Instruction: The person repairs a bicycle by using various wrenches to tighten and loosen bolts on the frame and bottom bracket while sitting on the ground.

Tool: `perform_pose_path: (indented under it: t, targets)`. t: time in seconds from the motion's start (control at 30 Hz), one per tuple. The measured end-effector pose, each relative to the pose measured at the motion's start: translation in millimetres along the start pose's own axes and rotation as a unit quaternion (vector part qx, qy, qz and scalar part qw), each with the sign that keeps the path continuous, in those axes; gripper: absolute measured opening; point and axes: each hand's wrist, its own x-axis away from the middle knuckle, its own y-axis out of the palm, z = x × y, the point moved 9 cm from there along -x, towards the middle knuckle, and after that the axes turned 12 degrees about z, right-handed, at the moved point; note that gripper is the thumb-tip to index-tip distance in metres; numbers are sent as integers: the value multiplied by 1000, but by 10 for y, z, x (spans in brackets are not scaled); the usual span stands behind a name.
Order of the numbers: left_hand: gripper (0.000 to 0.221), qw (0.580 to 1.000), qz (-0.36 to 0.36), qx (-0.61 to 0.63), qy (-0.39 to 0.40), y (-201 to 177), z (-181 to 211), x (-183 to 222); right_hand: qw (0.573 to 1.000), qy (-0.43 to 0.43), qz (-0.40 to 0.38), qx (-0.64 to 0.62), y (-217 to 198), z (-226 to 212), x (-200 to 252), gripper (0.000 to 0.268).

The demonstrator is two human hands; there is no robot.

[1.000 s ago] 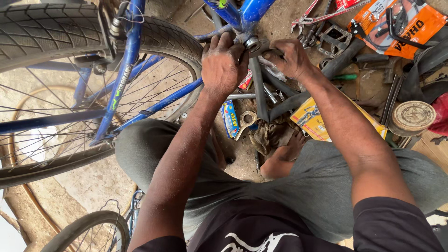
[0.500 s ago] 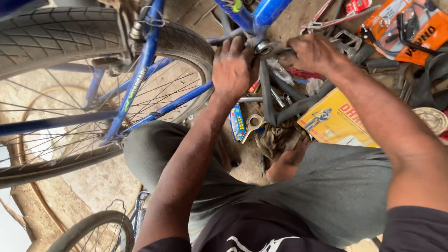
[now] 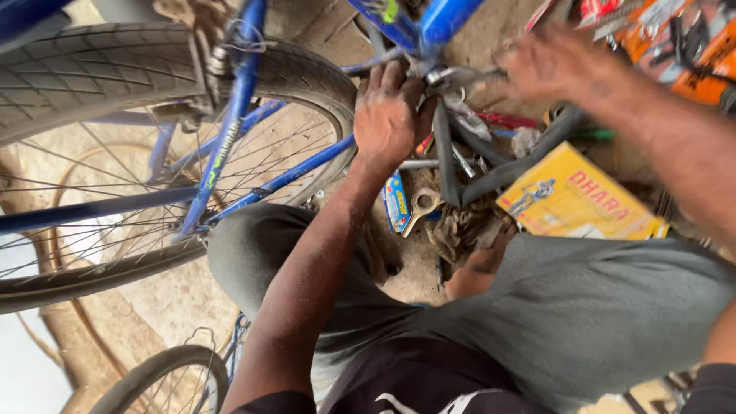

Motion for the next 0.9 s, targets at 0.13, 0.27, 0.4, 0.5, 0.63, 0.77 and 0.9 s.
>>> perform_pose_path:
  t: [0.13,0.27,0.4,0.5,0.63,0.77,0.9]
  targets:
    - [25,999,-2,23,-28,-11,-24,-143,997,20,-69,7,-14,171,-14,43]
    - [29,994,39,94,-34,-207,156,-36,998,28,-45,-31,60,7,-35,20]
    - [42,982,-8,179,61,184,454,-254,996,66,-10,-54,39,271,-55,13]
    - [59,987,-147,19,59,1053,509,-377,992,105,-47,-43,126,508,-41,13]
    - [31,949,-314,8,-38,1789,340,-316,988,137,-58,-34,232,572,87,16]
    - [33,920,-384,11,-77,1924,297,-378,991,127,-4,-34,-4,581,38,33]
    - [31,899,-437,-13,-16,1759,412,-363,993,71,90,25,-376,630,212,38]
